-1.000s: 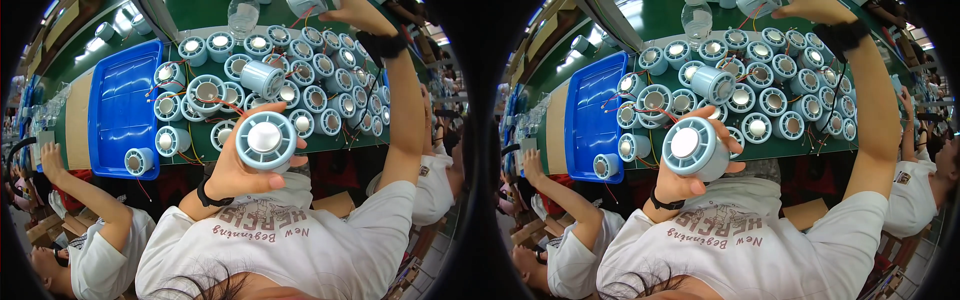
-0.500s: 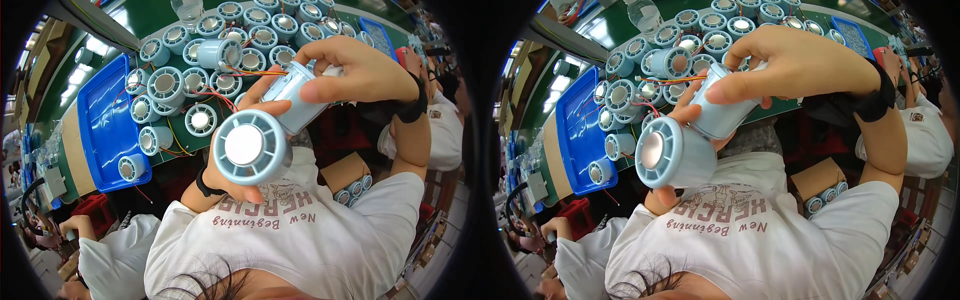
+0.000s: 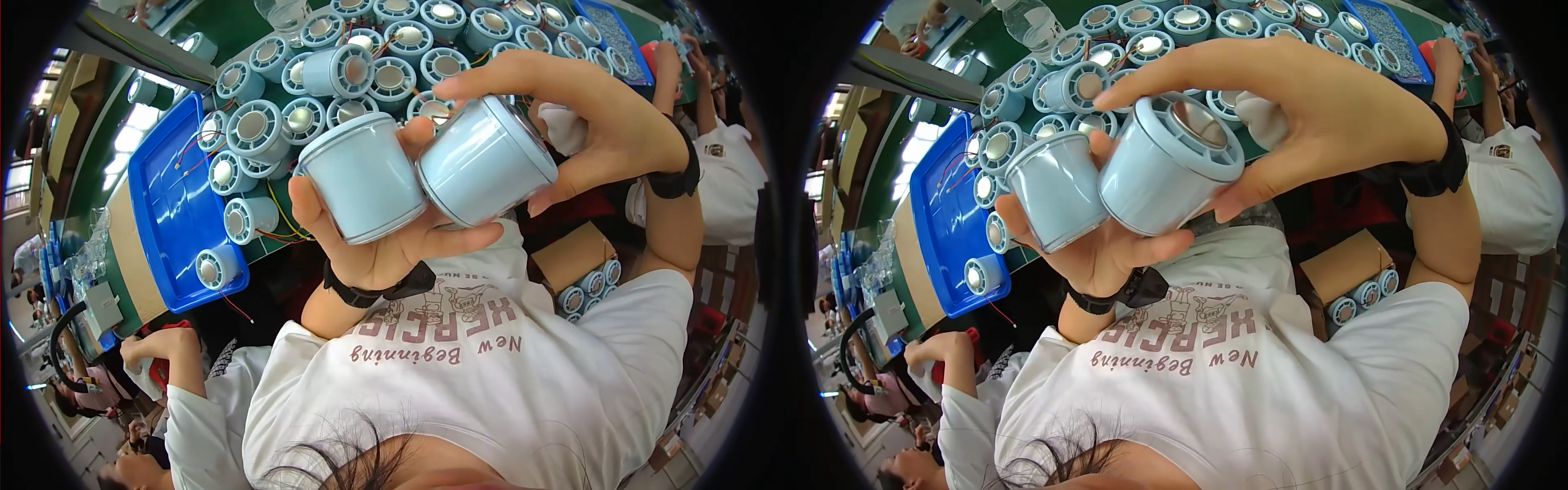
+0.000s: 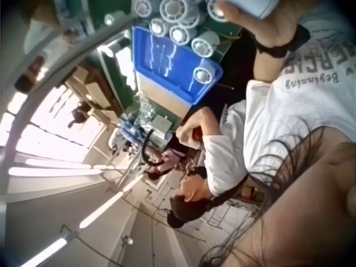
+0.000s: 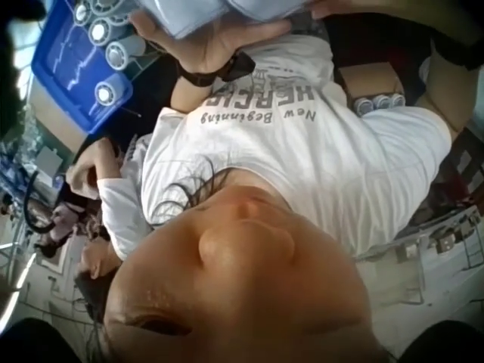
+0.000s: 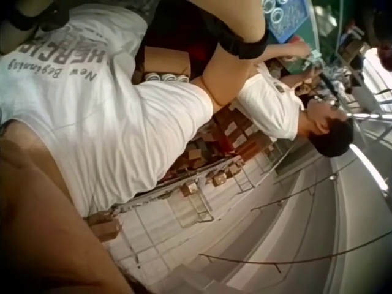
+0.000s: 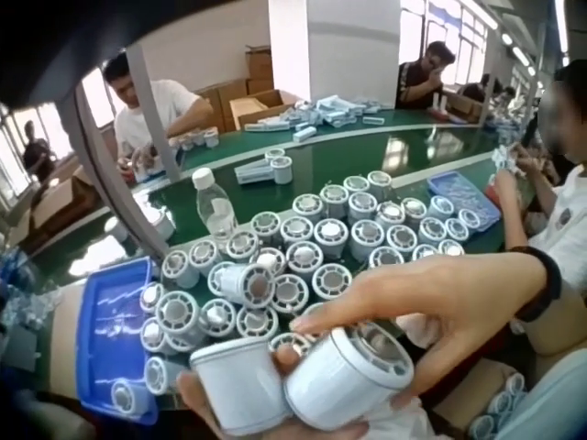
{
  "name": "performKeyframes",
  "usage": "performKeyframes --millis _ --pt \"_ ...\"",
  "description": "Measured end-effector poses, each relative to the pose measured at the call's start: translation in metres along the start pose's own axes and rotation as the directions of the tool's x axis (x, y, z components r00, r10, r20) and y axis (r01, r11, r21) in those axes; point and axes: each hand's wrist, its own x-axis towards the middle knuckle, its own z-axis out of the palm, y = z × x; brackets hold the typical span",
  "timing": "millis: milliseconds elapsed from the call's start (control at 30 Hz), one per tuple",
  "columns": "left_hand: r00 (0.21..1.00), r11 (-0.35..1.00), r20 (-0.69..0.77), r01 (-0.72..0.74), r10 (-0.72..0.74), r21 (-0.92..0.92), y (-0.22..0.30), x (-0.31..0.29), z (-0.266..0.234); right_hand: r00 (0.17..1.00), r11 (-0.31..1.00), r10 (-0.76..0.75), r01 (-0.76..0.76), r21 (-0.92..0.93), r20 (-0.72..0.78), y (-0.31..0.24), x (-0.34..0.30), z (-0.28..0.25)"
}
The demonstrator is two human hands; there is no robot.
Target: The person wipes a blue cylindrical component with a cloth and places it into a cardboard box, then repeats the process with a blue fan assembly.
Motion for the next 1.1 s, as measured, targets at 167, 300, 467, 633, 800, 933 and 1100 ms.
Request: performKeyframes --millis 167,300,467,633,800,933,1100 --pt "0.972 0.982 -0.151 0.188 -0.182 0.028 -0.003 0.006 -0.004 0.980 0.980 0.199 -0.199 0.008 0.019 -0.025 -0.037 0.002" --pt "0.914 0.875 -0.196 0.400 -0.356 0.272 -0.023 0.021 -0.019 0.763 0.776 0.612 -0.630 -0.030 -0.210 -0.104 -0.113 0.004" --pt "0.846 0.841 -0.014 0.532 -0.533 0.096 -0.048 0.027 -0.054 0.058 0.321 0.837 -0.857 0.402 -0.543 -0.206 -0.206 0.077" --pt "0.792 0.784 0.021 0.601 -0.611 0.156 -0.077 0.032 -0.070 -0.644 -0.335 0.626 -0.732 0.593 -0.440 -0.267 -0.280 0.189" --pt "0.744 0.737 -0.137 0.668 -0.655 0.102 -0.091 0.028 -0.054 -0.798 -0.626 0.486 -0.602 0.496 -0.356 -0.278 -0.341 0.285" --pt "0.644 0.484 -0.373 0.757 -0.668 0.440 -0.088 0.027 -0.040 -0.784 -0.499 0.535 -0.594 0.631 -0.315 -0.265 -0.367 0.323" --pt "0.690 0.431 -0.373 0.697 -0.620 0.573 -0.084 0.023 -0.039 -0.758 -0.449 0.586 -0.599 0.664 -0.288 -0.251 -0.372 0.328"
